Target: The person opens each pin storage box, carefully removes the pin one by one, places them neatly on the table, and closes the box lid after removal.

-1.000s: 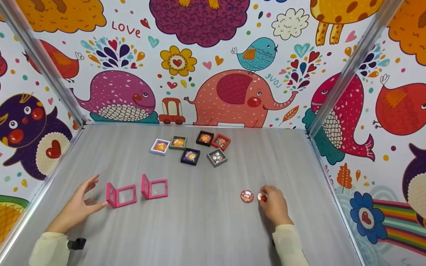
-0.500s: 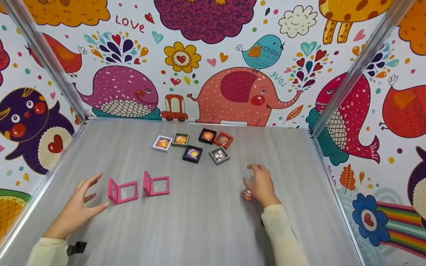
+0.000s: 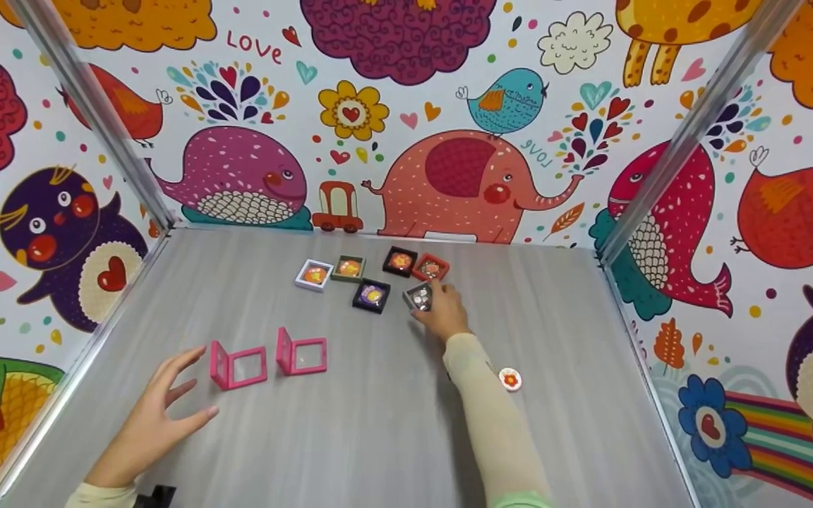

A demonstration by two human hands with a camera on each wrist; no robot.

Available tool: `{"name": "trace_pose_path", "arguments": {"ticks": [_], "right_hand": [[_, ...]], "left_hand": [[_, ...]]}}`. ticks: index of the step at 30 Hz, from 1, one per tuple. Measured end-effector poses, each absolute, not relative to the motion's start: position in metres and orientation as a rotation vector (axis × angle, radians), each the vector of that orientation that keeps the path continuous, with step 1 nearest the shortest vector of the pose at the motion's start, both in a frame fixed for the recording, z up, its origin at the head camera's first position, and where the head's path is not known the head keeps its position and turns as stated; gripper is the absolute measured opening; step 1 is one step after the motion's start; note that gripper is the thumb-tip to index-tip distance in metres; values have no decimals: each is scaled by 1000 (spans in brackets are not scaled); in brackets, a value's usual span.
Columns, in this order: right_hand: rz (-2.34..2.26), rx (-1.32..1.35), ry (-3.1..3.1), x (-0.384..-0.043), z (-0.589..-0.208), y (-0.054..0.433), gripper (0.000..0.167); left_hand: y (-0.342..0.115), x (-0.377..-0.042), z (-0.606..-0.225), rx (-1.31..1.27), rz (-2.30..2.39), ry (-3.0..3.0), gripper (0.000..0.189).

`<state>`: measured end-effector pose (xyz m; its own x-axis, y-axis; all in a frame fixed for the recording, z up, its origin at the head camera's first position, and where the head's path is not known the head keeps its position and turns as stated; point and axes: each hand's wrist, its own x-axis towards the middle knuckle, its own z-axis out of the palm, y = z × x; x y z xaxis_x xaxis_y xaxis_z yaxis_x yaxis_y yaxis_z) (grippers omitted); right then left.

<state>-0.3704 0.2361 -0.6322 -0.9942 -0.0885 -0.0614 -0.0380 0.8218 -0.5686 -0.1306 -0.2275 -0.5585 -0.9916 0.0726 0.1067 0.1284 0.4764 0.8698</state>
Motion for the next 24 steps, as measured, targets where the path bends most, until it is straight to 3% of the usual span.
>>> {"name": "trace_pose_path", "arguments": {"ticks": [11, 18, 24], "right_hand": [[-789, -5, 2964, -378, -645, 224, 78], [-809, -184, 2961, -369, -629, 238, 80], [-774, -430, 3010, -360, -588, 246, 81]], "left_hand": [[-225, -159, -542, -295, -1588, -2578, 90], [-215, -213, -512, -494, -1644, -2535, 85], [-205, -266, -495, -579, -1636, -2543, 81]]}}
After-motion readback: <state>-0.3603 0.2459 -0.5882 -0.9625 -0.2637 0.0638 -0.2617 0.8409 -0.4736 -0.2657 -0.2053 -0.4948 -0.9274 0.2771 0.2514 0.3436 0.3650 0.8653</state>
